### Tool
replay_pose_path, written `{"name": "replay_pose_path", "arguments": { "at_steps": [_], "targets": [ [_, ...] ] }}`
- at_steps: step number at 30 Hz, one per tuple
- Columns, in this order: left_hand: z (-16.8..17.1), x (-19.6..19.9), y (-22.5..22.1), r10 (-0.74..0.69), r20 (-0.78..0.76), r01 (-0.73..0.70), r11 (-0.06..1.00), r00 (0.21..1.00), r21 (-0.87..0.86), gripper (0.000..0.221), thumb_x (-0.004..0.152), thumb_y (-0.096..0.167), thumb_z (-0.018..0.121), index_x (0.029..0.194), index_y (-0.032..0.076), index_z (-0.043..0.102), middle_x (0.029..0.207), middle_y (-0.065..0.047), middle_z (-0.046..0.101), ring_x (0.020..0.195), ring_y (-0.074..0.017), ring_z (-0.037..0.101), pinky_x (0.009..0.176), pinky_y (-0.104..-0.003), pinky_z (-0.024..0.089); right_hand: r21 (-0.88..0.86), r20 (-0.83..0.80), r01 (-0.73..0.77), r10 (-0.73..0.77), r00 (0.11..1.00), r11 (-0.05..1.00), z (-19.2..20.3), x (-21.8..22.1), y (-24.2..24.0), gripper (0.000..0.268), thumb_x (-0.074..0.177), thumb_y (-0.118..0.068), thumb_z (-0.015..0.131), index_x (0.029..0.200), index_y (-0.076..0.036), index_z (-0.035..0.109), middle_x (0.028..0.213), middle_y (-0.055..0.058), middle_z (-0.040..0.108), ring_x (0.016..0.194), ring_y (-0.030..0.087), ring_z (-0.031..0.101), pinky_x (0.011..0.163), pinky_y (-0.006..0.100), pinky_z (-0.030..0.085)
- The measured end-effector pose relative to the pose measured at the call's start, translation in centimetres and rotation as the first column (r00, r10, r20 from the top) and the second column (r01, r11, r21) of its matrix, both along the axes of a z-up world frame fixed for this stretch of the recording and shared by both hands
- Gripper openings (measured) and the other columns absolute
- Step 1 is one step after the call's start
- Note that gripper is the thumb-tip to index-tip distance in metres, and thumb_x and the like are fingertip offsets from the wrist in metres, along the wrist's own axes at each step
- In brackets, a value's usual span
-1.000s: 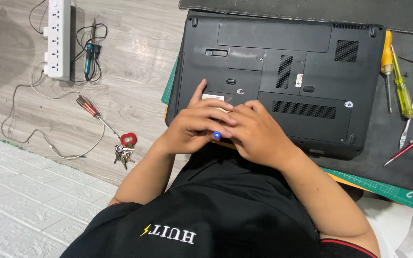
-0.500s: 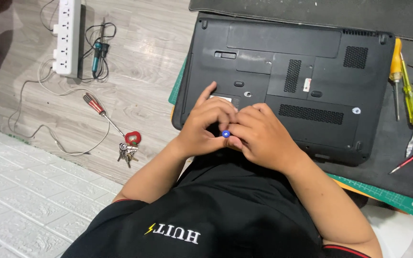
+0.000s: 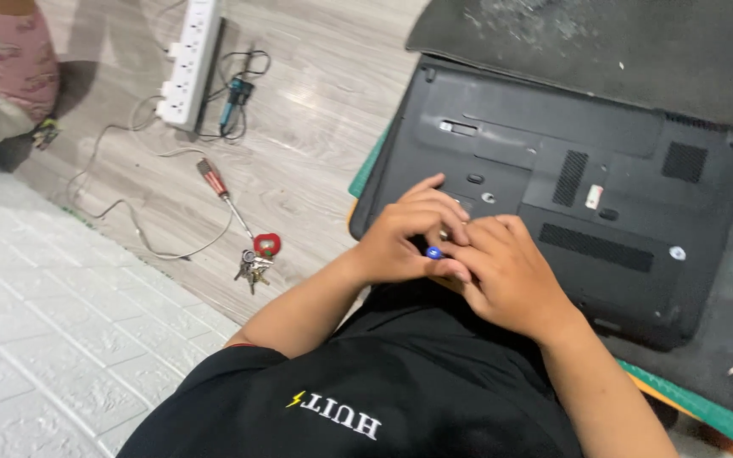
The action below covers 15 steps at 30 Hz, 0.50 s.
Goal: Securing screws and adjusting components on the underside of a laptop during a repair.
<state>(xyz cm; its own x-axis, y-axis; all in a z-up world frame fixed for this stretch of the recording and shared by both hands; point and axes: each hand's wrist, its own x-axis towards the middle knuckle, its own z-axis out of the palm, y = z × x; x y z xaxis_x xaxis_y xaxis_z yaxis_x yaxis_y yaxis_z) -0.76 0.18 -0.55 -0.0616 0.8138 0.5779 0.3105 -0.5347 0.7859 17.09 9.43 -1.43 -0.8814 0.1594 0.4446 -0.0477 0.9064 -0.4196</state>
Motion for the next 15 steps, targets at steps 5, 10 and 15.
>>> {"name": "replay_pose_path", "arguments": {
  "at_steps": [5,10,15],
  "targets": [
    [-0.2,0.9,0.1,0.077,-0.018,-0.078,0.995,0.997,-0.067,0.047,0.066,0.043,0.090,0.064,0.013,0.054,0.089,-0.001,0.071,0.097,-0.0266,0.068,0.113,-0.059,0.031,-0.019,-0.010,0.035,-0.035,0.999,0.999,-1.1,0.2,0.1,0.015,0.087,-0.027,0.063,0.098,-0.018,0.069,0.085,0.003,0.059,0.094,0.026,0.062,0.089,0.042,0.043],
    [1.1,-0.2,-0.7,-0.113,-0.073,0.106,0.990,0.991,-0.092,0.033,0.086,0.047,0.073,0.105,0.020,0.072,0.114,0.001,0.070,0.117,-0.0249,0.061,0.120,-0.058,0.021,-0.012,0.047,0.053,-0.053,0.998,0.999,-0.3,0.2,0.0,0.006,0.082,-0.016,0.066,0.088,-0.014,0.069,0.087,0.005,0.064,0.097,0.028,0.064,0.088,0.043,0.043],
    [0.9,-0.9,-0.6,-0.231,-0.055,0.224,0.968,0.971,-0.111,0.015,0.102,0.026,0.061,0.107,0.019,0.074,0.119,-0.003,0.070,0.125,-0.0293,0.057,0.122,-0.055,0.018,-0.045,0.090,0.043,-0.039,0.995,0.998,0.6,0.2,-0.1,0.008,0.083,-0.012,0.061,0.085,-0.015,0.068,0.088,0.005,0.064,0.097,0.028,0.062,0.088,0.043,0.042]
  ]
}}
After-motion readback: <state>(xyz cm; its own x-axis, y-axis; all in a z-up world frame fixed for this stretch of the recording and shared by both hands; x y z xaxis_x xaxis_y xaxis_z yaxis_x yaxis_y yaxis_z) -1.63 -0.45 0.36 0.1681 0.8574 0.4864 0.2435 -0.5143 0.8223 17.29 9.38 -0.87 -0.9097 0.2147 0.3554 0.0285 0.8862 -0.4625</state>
